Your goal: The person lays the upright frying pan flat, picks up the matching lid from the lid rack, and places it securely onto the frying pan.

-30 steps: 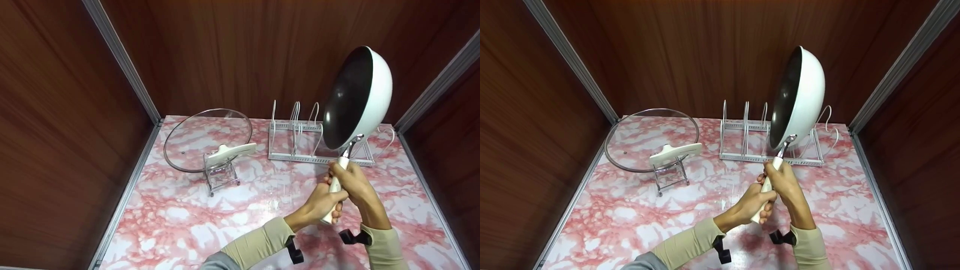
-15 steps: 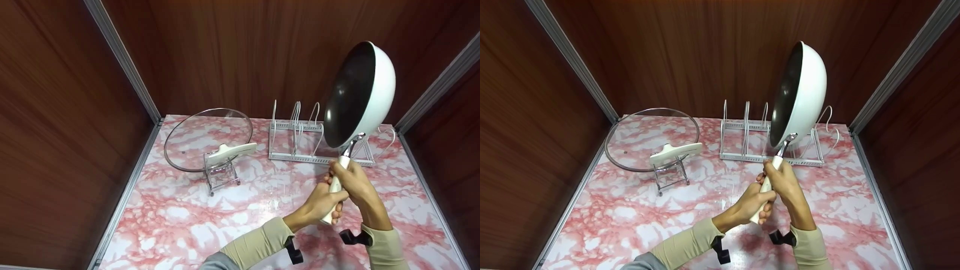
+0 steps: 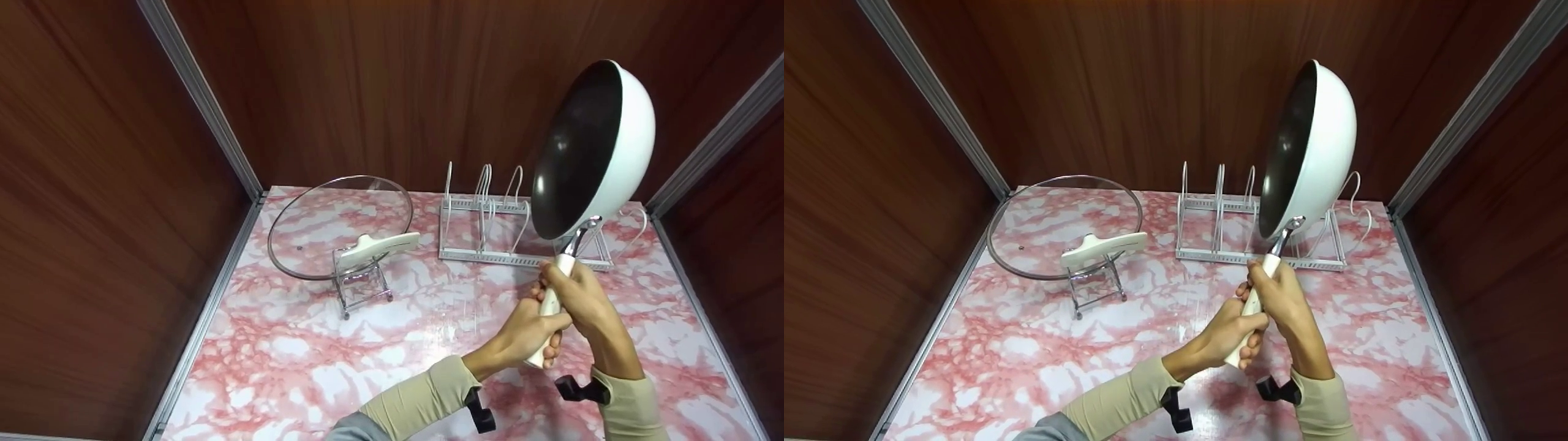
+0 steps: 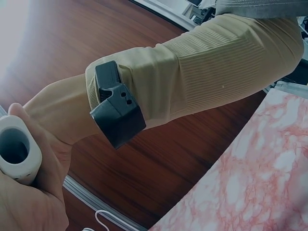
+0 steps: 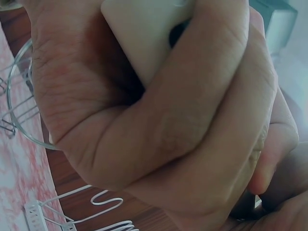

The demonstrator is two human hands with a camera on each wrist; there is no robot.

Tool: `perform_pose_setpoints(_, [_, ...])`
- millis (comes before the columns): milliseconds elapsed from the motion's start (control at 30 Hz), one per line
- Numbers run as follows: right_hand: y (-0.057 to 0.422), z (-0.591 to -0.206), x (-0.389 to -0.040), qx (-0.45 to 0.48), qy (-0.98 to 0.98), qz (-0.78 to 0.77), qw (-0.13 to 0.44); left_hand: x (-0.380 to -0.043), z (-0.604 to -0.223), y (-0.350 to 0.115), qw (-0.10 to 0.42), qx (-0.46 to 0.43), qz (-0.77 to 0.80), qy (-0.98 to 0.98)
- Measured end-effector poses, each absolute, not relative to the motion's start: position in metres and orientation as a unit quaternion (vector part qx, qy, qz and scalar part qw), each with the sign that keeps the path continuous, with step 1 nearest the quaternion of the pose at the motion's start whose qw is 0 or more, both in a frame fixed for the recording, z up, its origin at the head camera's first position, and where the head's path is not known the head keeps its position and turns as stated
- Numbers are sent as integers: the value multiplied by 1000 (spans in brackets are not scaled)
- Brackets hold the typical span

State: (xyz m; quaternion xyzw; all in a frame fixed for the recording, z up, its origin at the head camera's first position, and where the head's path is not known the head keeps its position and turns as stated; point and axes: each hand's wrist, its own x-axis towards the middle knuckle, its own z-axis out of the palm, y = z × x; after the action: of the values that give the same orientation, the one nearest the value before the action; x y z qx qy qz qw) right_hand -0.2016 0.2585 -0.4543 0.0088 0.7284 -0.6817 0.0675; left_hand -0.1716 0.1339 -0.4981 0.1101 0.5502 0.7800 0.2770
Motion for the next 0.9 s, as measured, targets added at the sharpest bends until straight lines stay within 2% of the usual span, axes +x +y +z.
perform_pose_setpoints(900, [254, -448, -196, 7, 719, -693, 50, -166, -492, 129, 258, 131, 769, 570])
